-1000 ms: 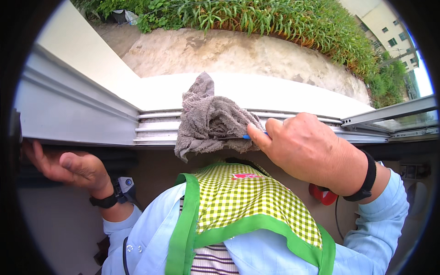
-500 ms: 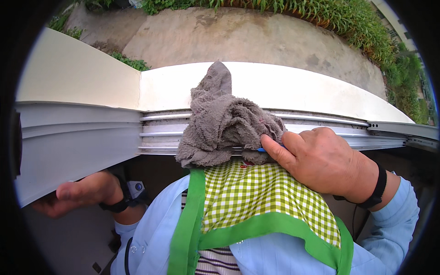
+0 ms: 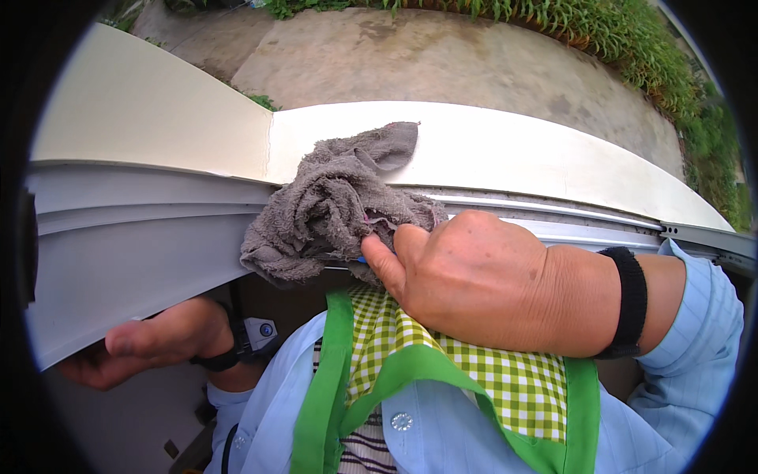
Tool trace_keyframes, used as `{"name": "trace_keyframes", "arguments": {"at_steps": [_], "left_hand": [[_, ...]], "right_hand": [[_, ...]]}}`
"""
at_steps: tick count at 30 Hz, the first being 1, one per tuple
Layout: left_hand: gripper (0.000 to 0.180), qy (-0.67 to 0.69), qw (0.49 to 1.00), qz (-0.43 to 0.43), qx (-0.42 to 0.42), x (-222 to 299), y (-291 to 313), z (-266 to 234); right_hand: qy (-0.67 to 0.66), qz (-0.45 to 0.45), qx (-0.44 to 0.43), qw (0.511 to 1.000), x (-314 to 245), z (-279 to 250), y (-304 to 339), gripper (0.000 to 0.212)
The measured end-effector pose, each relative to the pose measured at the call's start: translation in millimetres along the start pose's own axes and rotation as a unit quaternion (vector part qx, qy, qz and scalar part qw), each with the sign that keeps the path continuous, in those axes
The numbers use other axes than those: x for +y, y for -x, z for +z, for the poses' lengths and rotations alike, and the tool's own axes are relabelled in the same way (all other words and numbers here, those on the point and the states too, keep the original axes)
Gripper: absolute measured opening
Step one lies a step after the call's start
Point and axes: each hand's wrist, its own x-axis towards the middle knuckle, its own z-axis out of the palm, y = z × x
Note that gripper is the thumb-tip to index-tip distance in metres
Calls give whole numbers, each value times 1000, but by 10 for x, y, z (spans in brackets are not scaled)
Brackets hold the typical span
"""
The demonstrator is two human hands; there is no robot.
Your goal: The person washes a cloth in a bucket of soapy water, wrings it out, and uses a putty knife with the cloth to scrub the grime from a sliding window track.
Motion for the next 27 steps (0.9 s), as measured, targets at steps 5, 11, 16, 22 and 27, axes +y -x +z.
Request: {"name": "trace_keyframes", "arguments": {"at_steps": [5,11,16,22,27], "left_hand": [[73,53,998,27,29,-227,-218,83],[70,112,993,31,-3,-259,-279,41],[65,105,993,48,-34,-353,-213,-10],[62,95,993,72,-21,-391,-167,9],[63,112,991,65,-16,-401,-139,39]], "right_hand": [[-18,26,5,999,-107,-142,-399,55],[-56,77,17,995,-179,-47,-494,59],[-86,104,103,985,-115,158,-495,48],[-145,145,262,943,-152,356,-518,34],[-247,148,418,862,-89,569,-414,36]]}}
